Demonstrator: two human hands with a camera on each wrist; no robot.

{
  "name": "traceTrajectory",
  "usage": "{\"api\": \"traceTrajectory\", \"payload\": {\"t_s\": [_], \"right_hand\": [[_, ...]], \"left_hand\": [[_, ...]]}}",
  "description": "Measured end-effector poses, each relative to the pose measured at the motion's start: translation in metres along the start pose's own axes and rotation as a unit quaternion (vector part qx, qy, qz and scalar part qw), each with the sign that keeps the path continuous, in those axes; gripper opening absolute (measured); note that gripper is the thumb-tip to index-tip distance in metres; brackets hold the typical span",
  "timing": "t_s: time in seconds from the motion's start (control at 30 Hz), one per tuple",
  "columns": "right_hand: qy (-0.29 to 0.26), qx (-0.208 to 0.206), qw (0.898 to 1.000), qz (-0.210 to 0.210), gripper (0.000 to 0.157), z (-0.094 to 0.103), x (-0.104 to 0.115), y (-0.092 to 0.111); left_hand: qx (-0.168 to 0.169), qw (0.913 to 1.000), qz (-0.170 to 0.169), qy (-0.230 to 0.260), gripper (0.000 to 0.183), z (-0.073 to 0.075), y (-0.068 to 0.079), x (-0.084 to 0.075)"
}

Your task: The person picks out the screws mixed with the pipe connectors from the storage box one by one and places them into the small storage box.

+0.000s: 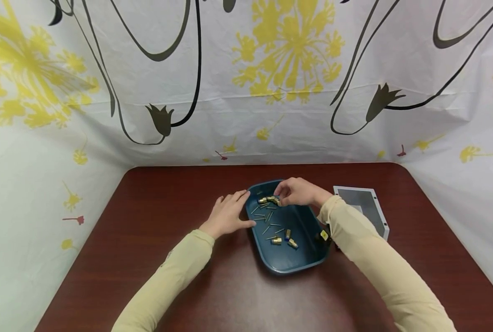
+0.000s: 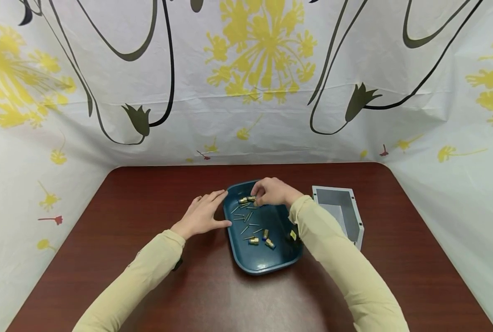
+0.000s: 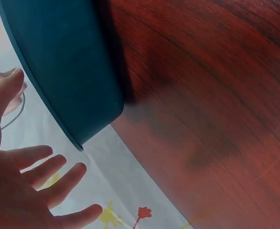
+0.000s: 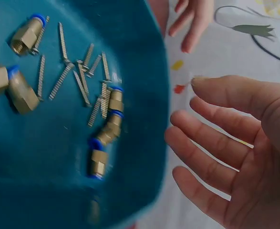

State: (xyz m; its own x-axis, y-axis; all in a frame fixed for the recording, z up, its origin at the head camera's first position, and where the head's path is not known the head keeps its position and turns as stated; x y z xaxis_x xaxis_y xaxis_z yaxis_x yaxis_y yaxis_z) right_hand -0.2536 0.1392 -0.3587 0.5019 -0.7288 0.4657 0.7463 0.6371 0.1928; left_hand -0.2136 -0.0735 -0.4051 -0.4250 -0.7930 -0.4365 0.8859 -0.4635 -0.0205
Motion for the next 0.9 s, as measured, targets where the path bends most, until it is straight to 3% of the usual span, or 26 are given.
{"api": "traceTrajectory", "payload": {"t_s": [0.23, 0.53, 0.9], "right_hand": [[-0.058, 0.071, 0.995, -0.030, 0.022, -0.025, -0.007, -0.020], [-0.073, 0.093, 0.992, -0.050, 0.019, -0.050, -0.018, -0.031], [-0.070, 0.091, 0.992, -0.058, 0.016, -0.065, -0.023, -0.035]], "left_hand": [[0.007, 1.0000, 0.004, 0.005, 0.083, -0.003, 0.000, 0.002], [0.021, 0.9997, 0.010, 0.011, 0.082, -0.002, -0.001, 0.000], [0.028, 0.9993, 0.010, 0.024, 0.078, -0.003, -0.002, 0.000]]}}
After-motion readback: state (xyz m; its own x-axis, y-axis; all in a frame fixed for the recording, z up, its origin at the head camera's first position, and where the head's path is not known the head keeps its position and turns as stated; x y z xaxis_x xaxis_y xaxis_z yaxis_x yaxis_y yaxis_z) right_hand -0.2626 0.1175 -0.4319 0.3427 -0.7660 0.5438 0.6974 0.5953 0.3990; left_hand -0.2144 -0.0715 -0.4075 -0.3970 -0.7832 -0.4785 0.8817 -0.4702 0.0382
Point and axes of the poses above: each hand's wrist, its own y-axis away from the middle knuckle, its own z-axis out of the back of the hand, x = y × z, the point moved 2 cm from there along -y, towards the middle knuckle, and after that the axes turned 11 degrees about y, right-handed, at the moved point
